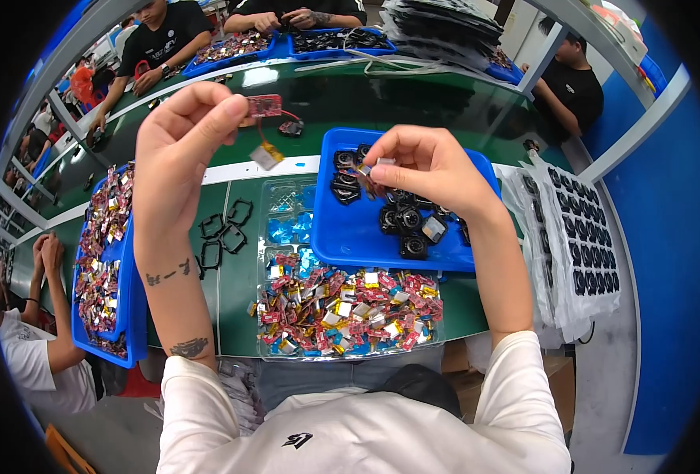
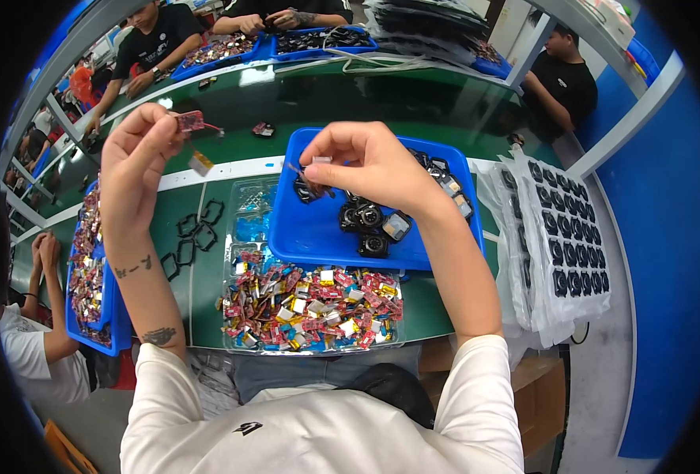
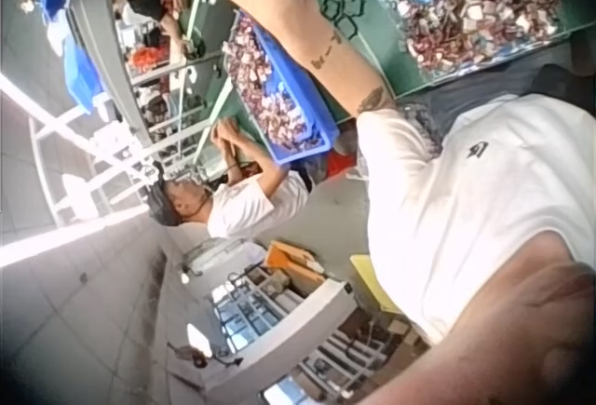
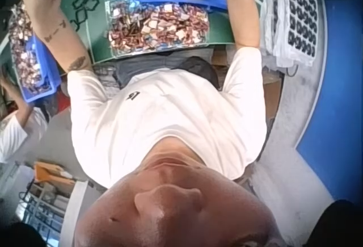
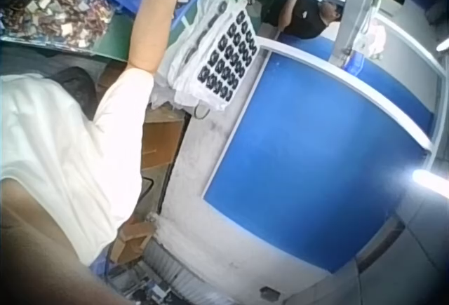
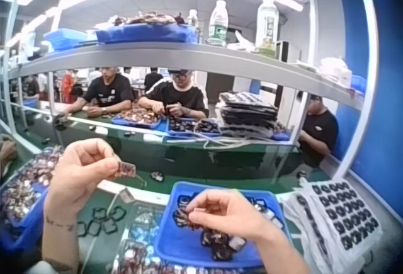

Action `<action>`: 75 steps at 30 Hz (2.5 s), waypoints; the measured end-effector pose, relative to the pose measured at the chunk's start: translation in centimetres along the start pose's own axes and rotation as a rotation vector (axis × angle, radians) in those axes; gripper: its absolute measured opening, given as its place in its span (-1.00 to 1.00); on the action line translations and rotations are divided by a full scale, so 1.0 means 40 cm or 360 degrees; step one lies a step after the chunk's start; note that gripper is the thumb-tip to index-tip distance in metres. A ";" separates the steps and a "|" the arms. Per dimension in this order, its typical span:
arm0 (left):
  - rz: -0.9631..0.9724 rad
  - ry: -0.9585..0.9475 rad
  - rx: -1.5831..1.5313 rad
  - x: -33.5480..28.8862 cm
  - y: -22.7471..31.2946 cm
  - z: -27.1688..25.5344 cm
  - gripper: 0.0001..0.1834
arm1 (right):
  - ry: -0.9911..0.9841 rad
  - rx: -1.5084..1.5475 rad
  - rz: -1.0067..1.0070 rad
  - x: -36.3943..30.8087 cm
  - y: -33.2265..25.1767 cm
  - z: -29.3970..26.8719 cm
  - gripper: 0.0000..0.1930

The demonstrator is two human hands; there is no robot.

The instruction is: The recorder is assembling small electronics by attaching small batteries and circuit boards to protective frames on an assembly line.

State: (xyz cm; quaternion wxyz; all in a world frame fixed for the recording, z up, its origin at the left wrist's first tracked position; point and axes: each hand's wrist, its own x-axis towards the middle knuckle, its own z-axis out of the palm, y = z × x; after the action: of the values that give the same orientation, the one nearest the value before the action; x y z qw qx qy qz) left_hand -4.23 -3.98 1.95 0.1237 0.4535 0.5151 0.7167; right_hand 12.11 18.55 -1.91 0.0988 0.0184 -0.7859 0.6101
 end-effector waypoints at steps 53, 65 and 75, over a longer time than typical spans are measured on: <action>-0.0015 -0.0079 0.0442 -0.023 -0.091 0.133 -0.88 | 0.0472 0.0302 -0.0034 0.021 0.009 0.064 -0.71; 0.0096 0.0047 0.0803 -0.029 -0.106 0.156 -0.87 | 0.0510 0.0148 -0.0199 -0.002 -0.019 0.098 -0.73; 0.0090 0.0055 0.0727 -0.030 -0.107 0.159 -0.85 | 0.0551 0.0059 -0.0262 -0.006 -0.018 0.104 -0.74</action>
State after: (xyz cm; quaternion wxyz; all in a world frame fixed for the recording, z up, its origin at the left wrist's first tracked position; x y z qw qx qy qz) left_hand 0.14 1.11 -1.97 -0.0113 0.4716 0.6532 0.5923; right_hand 11.90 14.33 -2.26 0.2817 -0.0207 -0.7416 0.6084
